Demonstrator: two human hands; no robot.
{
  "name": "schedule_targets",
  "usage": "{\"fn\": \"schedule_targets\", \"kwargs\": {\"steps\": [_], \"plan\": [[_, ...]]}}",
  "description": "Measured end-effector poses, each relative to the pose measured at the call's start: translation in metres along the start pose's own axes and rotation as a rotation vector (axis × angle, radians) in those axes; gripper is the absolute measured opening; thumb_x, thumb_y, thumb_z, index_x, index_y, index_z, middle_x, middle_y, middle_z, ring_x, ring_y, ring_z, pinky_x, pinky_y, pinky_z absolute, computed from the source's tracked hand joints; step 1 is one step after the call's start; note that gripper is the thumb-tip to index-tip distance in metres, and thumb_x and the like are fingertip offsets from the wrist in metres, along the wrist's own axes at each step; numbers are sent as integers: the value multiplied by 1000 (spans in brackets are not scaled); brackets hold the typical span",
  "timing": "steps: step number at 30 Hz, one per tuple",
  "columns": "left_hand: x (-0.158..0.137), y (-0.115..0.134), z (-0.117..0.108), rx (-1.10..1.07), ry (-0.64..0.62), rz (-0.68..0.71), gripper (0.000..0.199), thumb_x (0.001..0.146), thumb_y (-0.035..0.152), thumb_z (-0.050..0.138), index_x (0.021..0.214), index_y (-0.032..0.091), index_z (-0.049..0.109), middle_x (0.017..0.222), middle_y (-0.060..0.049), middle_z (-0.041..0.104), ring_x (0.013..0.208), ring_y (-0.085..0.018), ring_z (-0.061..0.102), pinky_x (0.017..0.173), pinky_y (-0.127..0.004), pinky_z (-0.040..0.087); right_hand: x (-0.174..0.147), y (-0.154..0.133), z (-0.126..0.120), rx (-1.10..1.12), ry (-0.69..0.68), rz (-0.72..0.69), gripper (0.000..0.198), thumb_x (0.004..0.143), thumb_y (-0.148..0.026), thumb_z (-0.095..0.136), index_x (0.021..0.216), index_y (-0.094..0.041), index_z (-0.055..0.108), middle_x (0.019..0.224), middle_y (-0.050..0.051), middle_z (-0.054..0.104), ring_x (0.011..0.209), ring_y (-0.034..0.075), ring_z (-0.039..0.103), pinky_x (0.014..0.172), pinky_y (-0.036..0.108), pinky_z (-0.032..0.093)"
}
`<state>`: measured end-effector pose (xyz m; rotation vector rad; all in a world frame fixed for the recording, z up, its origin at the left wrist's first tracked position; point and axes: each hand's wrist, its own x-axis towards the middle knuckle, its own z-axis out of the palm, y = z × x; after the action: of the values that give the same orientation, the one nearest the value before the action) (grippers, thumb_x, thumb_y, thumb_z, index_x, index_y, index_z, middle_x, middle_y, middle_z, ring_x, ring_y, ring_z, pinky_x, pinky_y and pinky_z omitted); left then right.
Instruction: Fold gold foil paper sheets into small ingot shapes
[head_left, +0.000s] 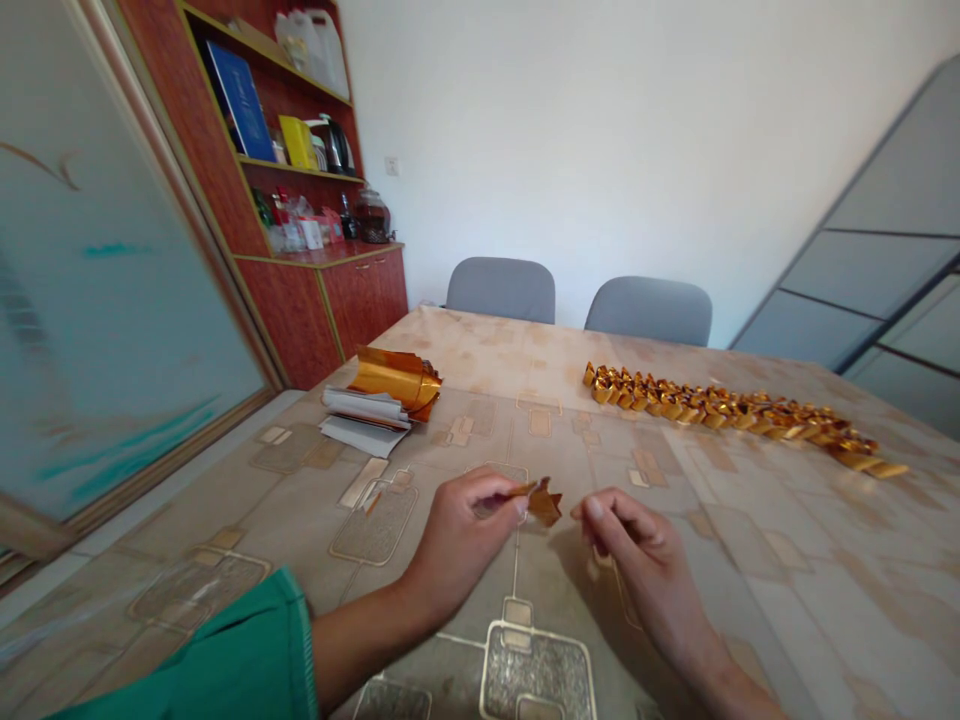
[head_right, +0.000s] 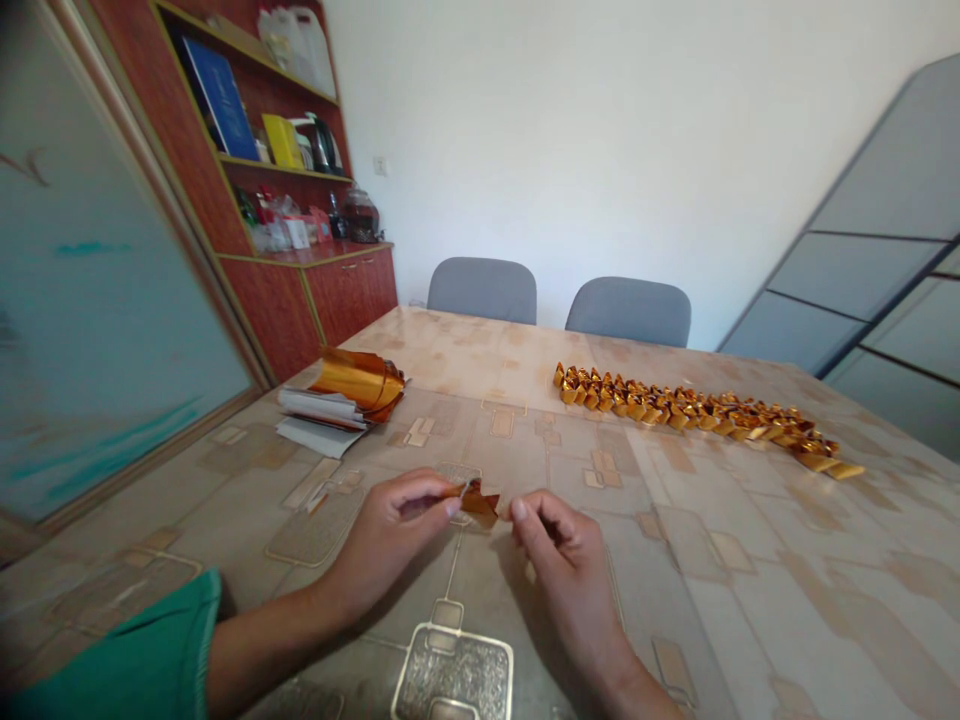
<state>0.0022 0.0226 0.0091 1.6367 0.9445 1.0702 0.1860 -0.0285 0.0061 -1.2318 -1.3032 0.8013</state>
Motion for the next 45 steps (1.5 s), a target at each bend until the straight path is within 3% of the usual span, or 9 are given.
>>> {"fn": "schedule_targets", "kwargs": {"steps": [2,6,9,13,17,27,34,41,45], "plan": [[1,1,0,-318,-15,-279,15,79,29,70,76,15,71,73,-2,66,69,-13,58,68,-25,42,6,4,-10,-204,24,-203,9,92,-29,62,90,-23,68,70,-1,59,64,16,53,59,26,43],[-4,2,-1,-646,-138,-590,27,66,34,82,79,13,70,74,-1,67,67,-10,59,70,-24,46,12,11,-21,-458,-217,-565,42,93,-8,49,129,-27,56,107,6,62,90,18,60,77,30,52],[-9,3,-1,-676,-213,-663,30,65,33,82,81,13,68,75,-2,68,67,-11,61,69,-25,48,9,10,-22,-538,-327,-676,43,92,-7,50,129,-28,56,117,8,56,101,20,58,80,32,53],[-8,4,-1,-668,-248,-728,34,64,36,82,84,13,67,77,-5,71,64,-11,64,65,-24,49,7,3,-25,-622,-359,-775,28,92,-9,58,111,-27,66,107,5,59,93,19,57,74,31,51],[-5,4,0,-633,-222,-759,39,61,39,85,81,11,69,77,-6,73,63,-10,65,64,-22,51,13,-2,-32,-660,-448,-853,28,97,-13,55,119,-27,65,103,6,66,90,20,56,72,33,49],[-7,-2,4,-550,-63,-607,40,60,42,87,77,10,71,67,-3,69,59,-9,62,60,-21,52,13,-4,-23,-774,-512,-784,27,94,-23,64,120,-27,65,104,7,67,92,21,58,74,34,52],[-4,-2,2,-667,-105,-708,43,56,40,90,80,10,70,73,-5,73,57,-8,63,58,-19,51,11,1,-27,-823,-470,-827,45,93,-18,63,135,-31,57,113,8,67,97,23,60,80,37,52],[-8,-3,5,-597,-127,-694,43,55,42,89,78,10,70,69,-4,71,55,-8,62,59,-21,50,10,-2,-17,-621,-494,-788,24,94,-20,63,116,-28,67,99,5,68,91,21,58,76,35,48],[-9,-4,7,-586,-82,-660,41,57,41,88,76,10,70,69,-3,70,57,-9,63,60,-22,51,9,-2,-14,-628,-522,-769,25,97,-22,59,119,-29,66,96,4,68,88,20,58,74,35,46]]}}
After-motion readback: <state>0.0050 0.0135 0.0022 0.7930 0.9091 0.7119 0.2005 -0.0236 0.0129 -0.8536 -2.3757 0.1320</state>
